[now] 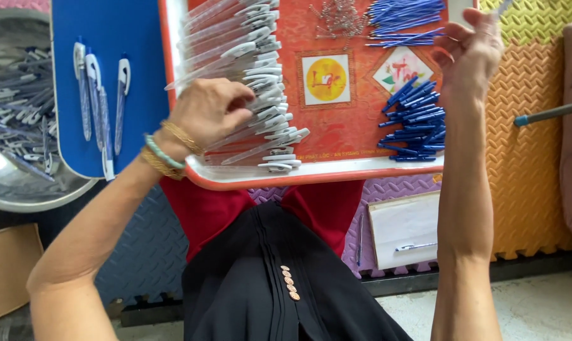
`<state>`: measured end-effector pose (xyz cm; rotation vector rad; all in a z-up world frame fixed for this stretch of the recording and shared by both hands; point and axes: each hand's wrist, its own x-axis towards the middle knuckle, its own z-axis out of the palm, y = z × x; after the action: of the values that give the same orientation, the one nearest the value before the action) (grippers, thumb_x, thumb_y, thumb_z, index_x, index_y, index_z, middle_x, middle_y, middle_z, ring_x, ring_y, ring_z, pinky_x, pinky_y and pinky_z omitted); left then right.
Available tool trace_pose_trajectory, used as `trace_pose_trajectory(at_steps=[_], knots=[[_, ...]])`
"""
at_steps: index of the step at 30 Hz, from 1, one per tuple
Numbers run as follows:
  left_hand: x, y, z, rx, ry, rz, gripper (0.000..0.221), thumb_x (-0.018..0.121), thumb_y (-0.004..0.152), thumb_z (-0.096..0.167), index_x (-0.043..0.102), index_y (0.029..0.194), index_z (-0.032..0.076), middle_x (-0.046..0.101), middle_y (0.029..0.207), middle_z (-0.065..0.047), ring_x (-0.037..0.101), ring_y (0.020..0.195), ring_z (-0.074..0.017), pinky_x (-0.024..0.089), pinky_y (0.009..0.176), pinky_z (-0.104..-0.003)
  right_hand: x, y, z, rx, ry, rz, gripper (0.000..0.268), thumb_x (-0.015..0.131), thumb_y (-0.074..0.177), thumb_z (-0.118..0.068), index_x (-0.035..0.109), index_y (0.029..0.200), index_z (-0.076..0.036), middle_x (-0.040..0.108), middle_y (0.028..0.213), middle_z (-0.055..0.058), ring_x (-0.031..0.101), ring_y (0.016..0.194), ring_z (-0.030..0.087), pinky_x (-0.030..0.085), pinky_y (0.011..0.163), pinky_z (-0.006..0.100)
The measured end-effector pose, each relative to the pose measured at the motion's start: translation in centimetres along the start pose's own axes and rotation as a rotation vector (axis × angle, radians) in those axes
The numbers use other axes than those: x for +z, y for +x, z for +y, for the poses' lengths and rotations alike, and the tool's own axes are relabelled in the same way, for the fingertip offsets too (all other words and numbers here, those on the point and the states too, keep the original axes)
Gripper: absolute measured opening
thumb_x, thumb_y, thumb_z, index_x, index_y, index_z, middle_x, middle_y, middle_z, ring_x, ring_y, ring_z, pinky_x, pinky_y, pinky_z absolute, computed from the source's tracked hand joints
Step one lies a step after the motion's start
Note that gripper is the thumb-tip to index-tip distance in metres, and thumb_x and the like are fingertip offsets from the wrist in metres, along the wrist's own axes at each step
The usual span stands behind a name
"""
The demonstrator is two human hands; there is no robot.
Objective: The person assembles pens by hand, inserting ink cartridges into pen barrels and attaching caps while working on a tray positioned on their lap.
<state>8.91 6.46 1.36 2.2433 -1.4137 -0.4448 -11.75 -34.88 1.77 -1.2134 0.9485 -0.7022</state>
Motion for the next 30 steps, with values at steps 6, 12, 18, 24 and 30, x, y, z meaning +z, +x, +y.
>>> trace_pose_trajectory(at_steps=[6,12,18,24,30], knots=[[1.4,-1.5,-1.2,0.067,0.182,0.261,0.051,0.095,0.091,0.033,0.076,0.135,0.018,0.075,0.116,-0.007,0.074,0.098,-0.0302,0.061,0.069,-0.046,0.8,-5.9,-2.2,0.000,0.180,-0.188,0.040,0.060,0.098,-0.062,0.069,0.110,-0.026,0.067,0.089,0.000,0.062,0.076,0.013,0.047,0.065,0.029],[-3.1,-8.7,-11.3,-0.172,0.437,0.447,0.040,0.094,0.100,0.018,0.079,0.134,0.004,0.077,0.108,-0.018,0.071,0.093,-0.0345,0.060,0.079,-0.047,0.9,-10.2,-2.4,-0.035,0.156,-0.378,0.046,0.062,0.095,-0.073,0.065,0.111,-0.030,0.054,0.079,-0.001,0.036,0.059,0.010,0.024,0.053,0.025],[1.1,-10.0,-17.3,-0.569,0.538,0.244,0.012,0.079,0.103,0.014,0.077,0.112,0.005,0.073,0.096,-0.018,0.073,0.079,-0.0360,0.065,0.062,-0.047,3.7,-13.3,-2.2,-0.020,0.118,-0.359,0.038,0.062,0.102,-0.065,0.064,0.111,-0.029,0.059,0.078,-0.001,0.040,0.053,0.010,0.023,0.047,0.026],[-2.7,-9.8,-12.7,-0.439,0.230,0.325,0.023,0.075,0.106,0.009,0.078,0.127,0.002,0.080,0.102,-0.017,0.077,0.087,-0.0353,0.065,0.078,-0.051,3.5,-15.3,0.1,-0.034,0.155,-0.468,0.029,0.058,0.118,-0.042,0.069,0.110,-0.016,0.077,0.099,0.008,0.070,0.069,0.015,0.060,0.062,0.026],[-1.5,-8.3,-8.8,-0.430,-0.022,0.337,0.028,0.070,0.106,0.005,0.069,0.134,0.001,0.082,0.113,-0.018,0.079,0.092,-0.0366,0.067,0.080,-0.049,4.5,-16.9,1.3,-0.001,0.197,-0.524,0.030,0.056,0.121,-0.033,0.073,0.107,-0.012,0.082,0.106,0.011,0.079,0.075,0.020,0.069,0.070,0.028]])
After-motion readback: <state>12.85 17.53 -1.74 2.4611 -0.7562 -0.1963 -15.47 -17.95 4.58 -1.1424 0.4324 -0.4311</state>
